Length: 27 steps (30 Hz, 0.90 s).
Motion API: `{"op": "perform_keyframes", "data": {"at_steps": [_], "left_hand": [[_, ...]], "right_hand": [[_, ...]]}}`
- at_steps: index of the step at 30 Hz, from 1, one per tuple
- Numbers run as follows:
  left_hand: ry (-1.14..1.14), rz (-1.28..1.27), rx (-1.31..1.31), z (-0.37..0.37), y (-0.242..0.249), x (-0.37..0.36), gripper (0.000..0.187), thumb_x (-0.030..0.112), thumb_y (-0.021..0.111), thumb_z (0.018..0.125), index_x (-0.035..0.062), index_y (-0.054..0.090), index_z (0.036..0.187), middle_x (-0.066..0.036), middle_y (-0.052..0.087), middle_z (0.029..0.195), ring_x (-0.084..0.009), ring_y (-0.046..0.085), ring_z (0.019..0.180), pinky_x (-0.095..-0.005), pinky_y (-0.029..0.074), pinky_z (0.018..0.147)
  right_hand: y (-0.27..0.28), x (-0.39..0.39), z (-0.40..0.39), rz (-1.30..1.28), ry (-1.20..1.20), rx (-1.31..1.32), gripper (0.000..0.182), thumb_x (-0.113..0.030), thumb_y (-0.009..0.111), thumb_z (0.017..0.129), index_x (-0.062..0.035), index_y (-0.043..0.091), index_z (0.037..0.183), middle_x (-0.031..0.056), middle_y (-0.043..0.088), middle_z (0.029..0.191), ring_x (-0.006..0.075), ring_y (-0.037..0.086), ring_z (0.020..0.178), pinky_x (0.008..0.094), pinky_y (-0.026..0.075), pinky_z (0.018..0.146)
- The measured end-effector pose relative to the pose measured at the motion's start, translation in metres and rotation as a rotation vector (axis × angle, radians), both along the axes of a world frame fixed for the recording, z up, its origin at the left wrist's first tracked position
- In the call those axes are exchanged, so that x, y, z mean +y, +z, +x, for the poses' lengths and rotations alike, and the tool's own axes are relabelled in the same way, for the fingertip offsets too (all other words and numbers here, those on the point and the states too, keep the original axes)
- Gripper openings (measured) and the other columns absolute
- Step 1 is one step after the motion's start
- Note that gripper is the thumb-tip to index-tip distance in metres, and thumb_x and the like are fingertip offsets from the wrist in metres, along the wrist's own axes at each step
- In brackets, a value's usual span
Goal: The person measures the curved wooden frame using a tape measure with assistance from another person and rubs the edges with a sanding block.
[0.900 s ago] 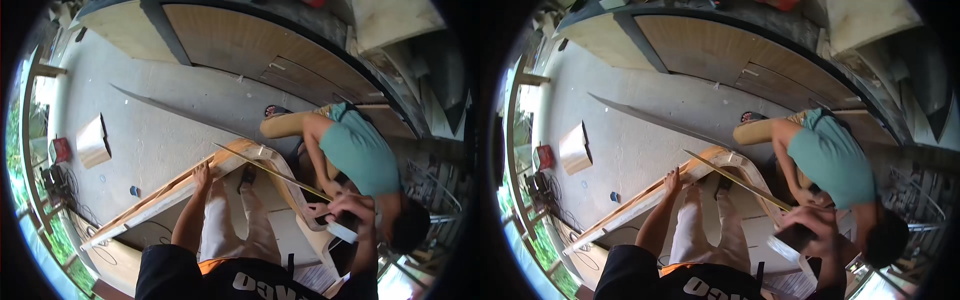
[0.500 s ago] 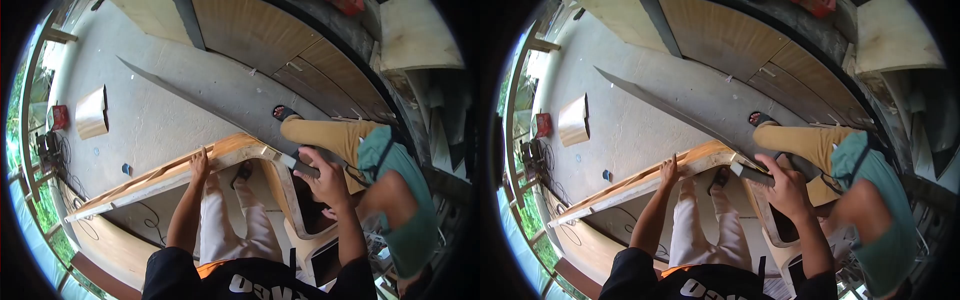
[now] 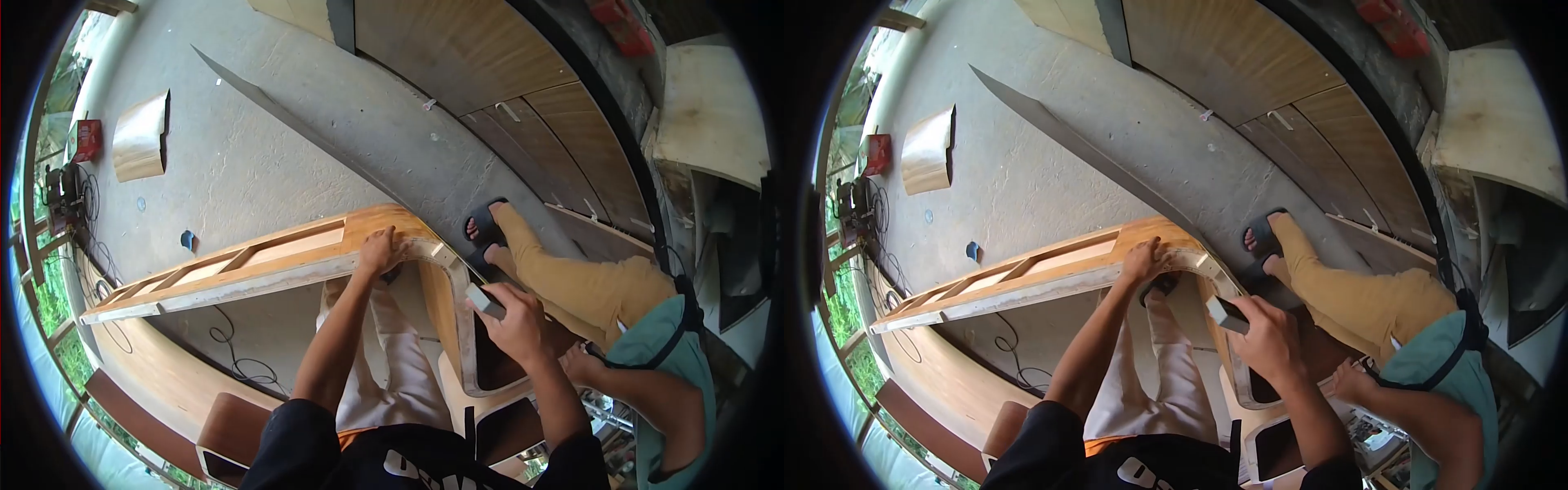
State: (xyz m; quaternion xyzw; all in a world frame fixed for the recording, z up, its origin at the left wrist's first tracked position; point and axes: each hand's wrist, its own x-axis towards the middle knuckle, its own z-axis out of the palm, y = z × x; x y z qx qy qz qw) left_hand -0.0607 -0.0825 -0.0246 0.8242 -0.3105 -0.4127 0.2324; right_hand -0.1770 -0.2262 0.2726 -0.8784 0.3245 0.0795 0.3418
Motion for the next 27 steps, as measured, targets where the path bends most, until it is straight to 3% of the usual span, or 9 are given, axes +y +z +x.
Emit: {"op": "perform_keyframes", "data": {"at_steps": [3, 6, 9, 13, 14, 18, 22, 27], "left_hand": [[-0.029, 0.024, 0.011, -0.007, -0.001, 0.000, 0.050, 0.042, 0.057, 0.079, 0.0032, 0.050, 0.111, -0.020, 0.060, 0.100, -0.0333, 0.056, 0.096, -0.0427, 0.042, 0.084], [-0.016, 0.022, 0.031, 0.002, 0.001, 0.002, 0.045, 0.038, 0.056, 0.080, 0.0032, 0.051, 0.107, -0.020, 0.061, 0.095, -0.0342, 0.057, 0.093, -0.0425, 0.042, 0.083], [-0.057, -0.020, 0.079, 0.002, -0.001, 0.004, 0.050, 0.041, 0.054, 0.081, 0.0023, 0.049, 0.112, -0.022, 0.061, 0.095, -0.0361, 0.058, 0.092, -0.0423, 0.043, 0.083], [0.322, -0.103, 0.336, 0.011, 0.008, -0.024, 0.064, 0.050, 0.051, 0.084, -0.0052, 0.047, 0.116, -0.026, 0.058, 0.107, -0.0372, 0.056, 0.099, -0.0398, 0.044, 0.086], [0.473, -0.205, 0.438, 0.006, -0.011, -0.032, 0.061, 0.048, 0.051, 0.085, -0.0061, 0.050, 0.112, -0.025, 0.058, 0.108, -0.0369, 0.057, 0.099, -0.0386, 0.043, 0.086], [0.500, -0.166, 0.472, 0.003, -0.010, -0.054, 0.057, 0.046, 0.049, 0.087, -0.0052, 0.049, 0.113, -0.025, 0.058, 0.106, -0.0368, 0.057, 0.099, -0.0382, 0.044, 0.085], [0.419, -0.147, 0.381, -0.008, -0.012, -0.045, 0.055, 0.043, 0.049, 0.087, -0.0011, 0.045, 0.118, -0.022, 0.061, 0.102, -0.0379, 0.058, 0.095, -0.0410, 0.045, 0.081], [0.042, -0.137, 0.222, -0.013, -0.017, -0.040, 0.064, 0.044, 0.055, 0.081, 0.0050, 0.034, 0.126, -0.016, 0.062, 0.103, -0.0369, 0.059, 0.089, -0.0432, 0.044, 0.078]], "right_hand": [[-0.010, 0.003, -0.013, -0.030, -0.196, -0.120, 0.018, -0.013, 0.070, 0.076, -0.0002, 0.059, 0.079, 0.0135, 0.060, 0.069, 0.0280, 0.060, 0.062, 0.0324, 0.046, 0.057], [-0.015, 0.008, -0.024, -0.025, -0.205, -0.084, 0.018, -0.013, 0.070, 0.075, -0.0003, 0.058, 0.079, 0.0136, 0.060, 0.069, 0.0270, 0.060, 0.062, 0.0321, 0.045, 0.056], [-0.009, 0.016, -0.019, -0.028, -0.060, -0.075, 0.018, -0.007, 0.071, 0.072, 0.0001, 0.057, 0.079, 0.0148, 0.058, 0.068, 0.0309, 0.059, 0.062, 0.0344, 0.045, 0.054], [0.015, 0.013, 0.007, 0.019, -0.019, -0.027, 0.019, -0.007, 0.071, 0.071, 0.0006, 0.056, 0.079, 0.0165, 0.058, 0.069, 0.0322, 0.060, 0.063, 0.0349, 0.045, 0.054], [0.013, 0.012, 0.012, 0.034, -0.054, -0.038, 0.019, -0.008, 0.071, 0.072, 0.0009, 0.056, 0.080, 0.0166, 0.059, 0.070, 0.0319, 0.061, 0.064, 0.0351, 0.045, 0.054], [-0.057, 0.002, -0.001, 0.016, -0.065, 0.012, 0.019, -0.017, 0.069, 0.076, -0.0013, 0.058, 0.079, 0.0178, 0.059, 0.068, 0.0350, 0.060, 0.066, 0.0363, 0.045, 0.053], [-0.092, -0.004, 0.002, -0.094, -0.133, -0.055, 0.023, -0.024, 0.068, 0.078, -0.0023, 0.059, 0.077, 0.0183, 0.059, 0.067, 0.0378, 0.058, 0.064, 0.0399, 0.045, 0.054], [-0.109, -0.002, -0.023, -0.145, -0.077, -0.129, 0.016, -0.012, 0.070, 0.072, -0.0038, 0.057, 0.076, 0.0153, 0.059, 0.068, 0.0342, 0.059, 0.064, 0.0378, 0.045, 0.053]]}}
